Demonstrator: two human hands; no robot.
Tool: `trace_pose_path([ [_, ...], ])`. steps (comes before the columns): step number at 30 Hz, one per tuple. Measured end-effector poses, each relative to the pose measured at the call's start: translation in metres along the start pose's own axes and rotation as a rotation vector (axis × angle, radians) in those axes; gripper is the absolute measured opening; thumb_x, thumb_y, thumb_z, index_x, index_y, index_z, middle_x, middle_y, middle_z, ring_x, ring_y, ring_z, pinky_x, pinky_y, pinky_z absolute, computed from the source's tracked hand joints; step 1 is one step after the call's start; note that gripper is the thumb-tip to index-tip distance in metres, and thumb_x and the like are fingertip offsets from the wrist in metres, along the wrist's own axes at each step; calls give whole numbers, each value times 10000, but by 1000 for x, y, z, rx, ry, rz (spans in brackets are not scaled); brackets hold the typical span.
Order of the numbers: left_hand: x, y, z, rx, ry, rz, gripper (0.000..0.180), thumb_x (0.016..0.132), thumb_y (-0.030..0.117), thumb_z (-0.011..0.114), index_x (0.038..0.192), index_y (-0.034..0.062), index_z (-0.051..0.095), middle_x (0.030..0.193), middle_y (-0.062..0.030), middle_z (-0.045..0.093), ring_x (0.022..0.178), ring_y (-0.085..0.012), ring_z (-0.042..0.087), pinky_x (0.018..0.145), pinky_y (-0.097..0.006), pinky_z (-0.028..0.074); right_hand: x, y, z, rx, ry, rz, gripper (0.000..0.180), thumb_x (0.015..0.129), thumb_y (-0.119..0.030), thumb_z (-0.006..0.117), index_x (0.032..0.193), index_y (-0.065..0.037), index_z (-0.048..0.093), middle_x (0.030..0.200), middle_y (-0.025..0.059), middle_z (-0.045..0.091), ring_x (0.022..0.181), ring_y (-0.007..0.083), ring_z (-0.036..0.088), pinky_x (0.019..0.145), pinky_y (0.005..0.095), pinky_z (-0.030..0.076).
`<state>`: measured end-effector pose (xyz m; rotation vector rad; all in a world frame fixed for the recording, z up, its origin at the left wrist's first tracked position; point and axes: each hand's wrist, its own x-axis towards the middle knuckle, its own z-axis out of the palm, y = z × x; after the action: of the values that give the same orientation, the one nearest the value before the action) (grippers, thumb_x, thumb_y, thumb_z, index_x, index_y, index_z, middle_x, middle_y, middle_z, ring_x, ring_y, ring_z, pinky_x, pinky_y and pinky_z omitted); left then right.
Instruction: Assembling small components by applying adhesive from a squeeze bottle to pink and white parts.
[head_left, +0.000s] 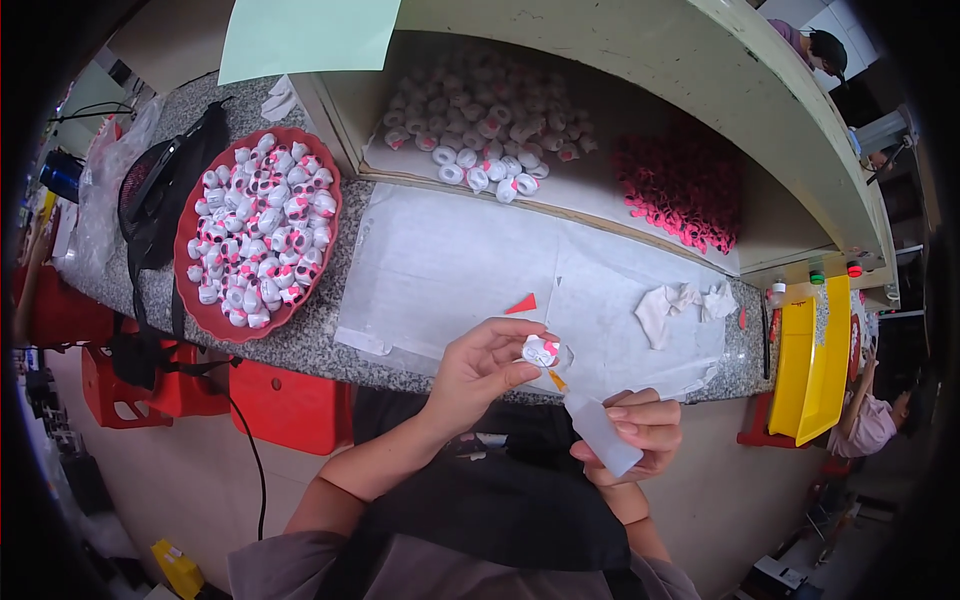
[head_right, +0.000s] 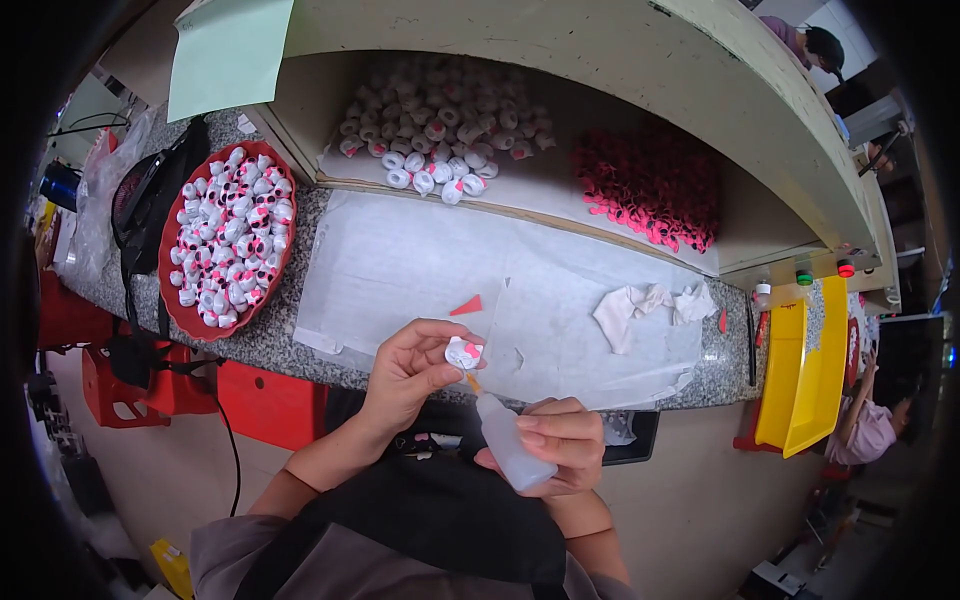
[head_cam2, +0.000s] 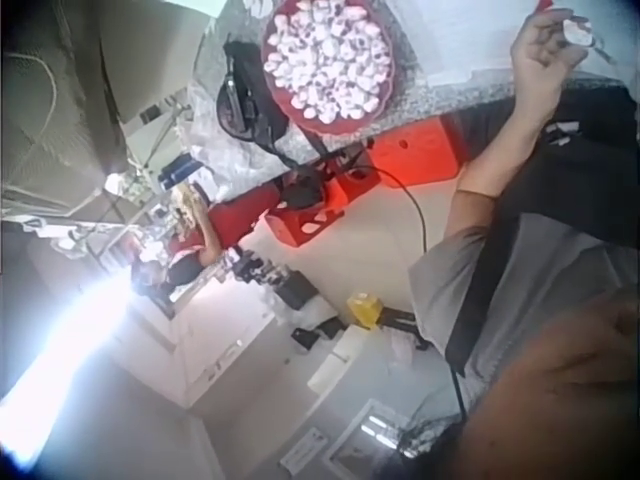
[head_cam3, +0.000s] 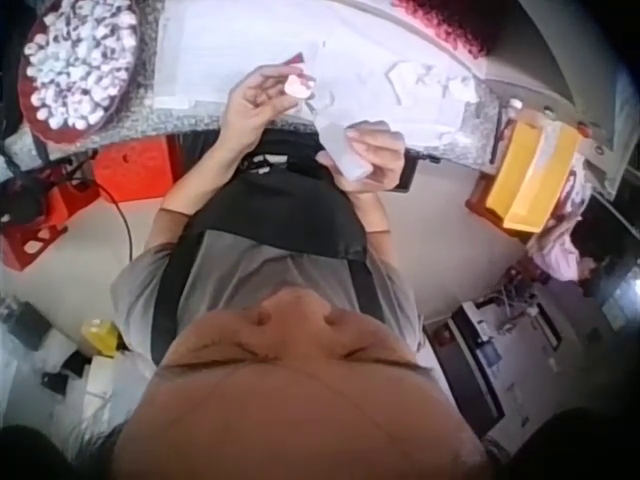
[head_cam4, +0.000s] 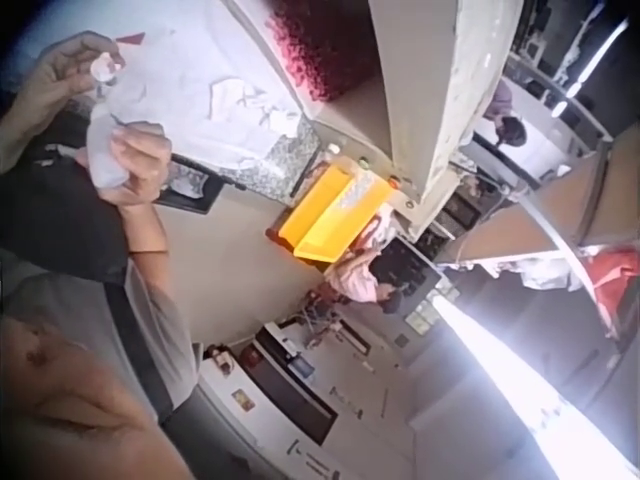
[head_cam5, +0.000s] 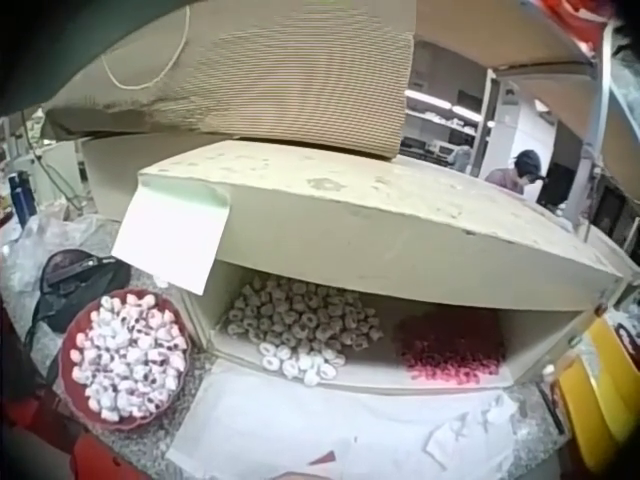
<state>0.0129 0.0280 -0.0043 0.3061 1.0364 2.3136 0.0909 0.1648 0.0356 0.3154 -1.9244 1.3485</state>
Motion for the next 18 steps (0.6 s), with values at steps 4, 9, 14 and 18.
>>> trace_pose_path([
  [4, 0, -1, 0, 13, 0, 10, 311, 751, -45, 537, 1049, -23, 448, 1011, -142, 539, 935, -183, 543, 833, -307, 435, 3, -4, -3, -8, -7, 24, 419, 579, -149, 772, 818, -74, 436, 780, 58, 462, 584, 127, 462, 506, 230, 414],
  [9, -1, -3, -1, 8, 2, 40, 312, 752, -28, 548, 1047, -22, 447, 1004, -139, 541, 927, -180, 546, 833, -318, 440, 1, -3, -4, 8, 26, 20, 396, 586, -111, 760, 813, -66, 439, 778, 56, 451, 578, 124, 452, 501, 229, 412],
  [14, -2, -3, 0, -5, -9, 29, 307, 753, -20, 550, 1042, -22, 446, 1000, -139, 540, 918, -176, 549, 844, -333, 440, 0, -2, -2, 15, 39, -8, 398, 579, -94, 761, 819, -63, 444, 783, 57, 452, 576, 122, 445, 491, 229, 413],
  [18, -2, -3, 1, -7, -5, 16, 306, 752, -23, 550, 1040, -22, 447, 1003, -143, 541, 925, -175, 546, 842, -325, 438, -2, 0, -2, 35, 49, -19, 407, 572, -96, 765, 823, -63, 445, 786, 60, 459, 581, 124, 447, 488, 230, 415],
])
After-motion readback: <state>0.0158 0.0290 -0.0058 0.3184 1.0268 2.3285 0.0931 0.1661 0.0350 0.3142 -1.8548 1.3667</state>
